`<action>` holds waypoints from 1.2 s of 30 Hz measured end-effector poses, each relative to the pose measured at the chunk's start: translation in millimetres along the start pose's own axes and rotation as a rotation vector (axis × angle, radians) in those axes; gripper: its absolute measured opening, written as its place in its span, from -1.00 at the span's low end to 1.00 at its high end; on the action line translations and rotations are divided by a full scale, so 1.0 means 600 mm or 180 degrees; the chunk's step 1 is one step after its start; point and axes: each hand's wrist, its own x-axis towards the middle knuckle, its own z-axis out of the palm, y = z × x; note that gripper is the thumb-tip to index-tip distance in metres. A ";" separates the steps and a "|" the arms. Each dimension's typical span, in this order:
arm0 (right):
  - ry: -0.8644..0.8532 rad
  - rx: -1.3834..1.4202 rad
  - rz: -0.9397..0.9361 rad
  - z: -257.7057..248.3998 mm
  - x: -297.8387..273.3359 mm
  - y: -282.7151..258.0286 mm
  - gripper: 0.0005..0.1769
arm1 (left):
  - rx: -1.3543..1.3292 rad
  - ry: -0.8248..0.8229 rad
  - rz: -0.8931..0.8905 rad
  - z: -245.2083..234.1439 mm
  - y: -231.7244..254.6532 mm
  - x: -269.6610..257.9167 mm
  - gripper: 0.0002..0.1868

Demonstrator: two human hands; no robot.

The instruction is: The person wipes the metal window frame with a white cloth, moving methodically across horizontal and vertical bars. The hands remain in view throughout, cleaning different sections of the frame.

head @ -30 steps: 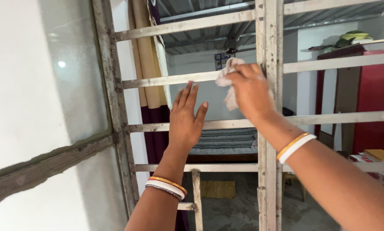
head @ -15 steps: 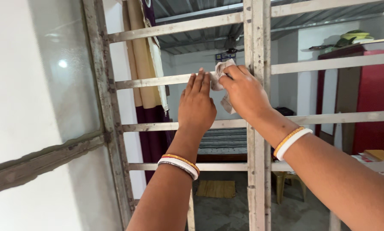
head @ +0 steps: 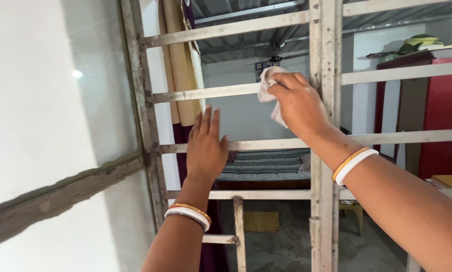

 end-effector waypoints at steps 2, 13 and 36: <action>0.0117 0.0065 0.0114 0.014 -0.005 -0.009 -0.67 | -0.0101 0.0040 -0.0114 0.009 -0.032 -0.016 -0.25; 0.0256 0.0505 0.0179 0.032 -0.012 -0.032 -0.66 | -0.0084 -0.0093 0.0058 0.069 -0.019 -0.005 -0.12; 0.0808 0.0432 0.0801 0.082 -0.009 -0.100 -0.75 | 0.0055 0.0106 0.0118 0.064 -0.010 -0.017 -0.13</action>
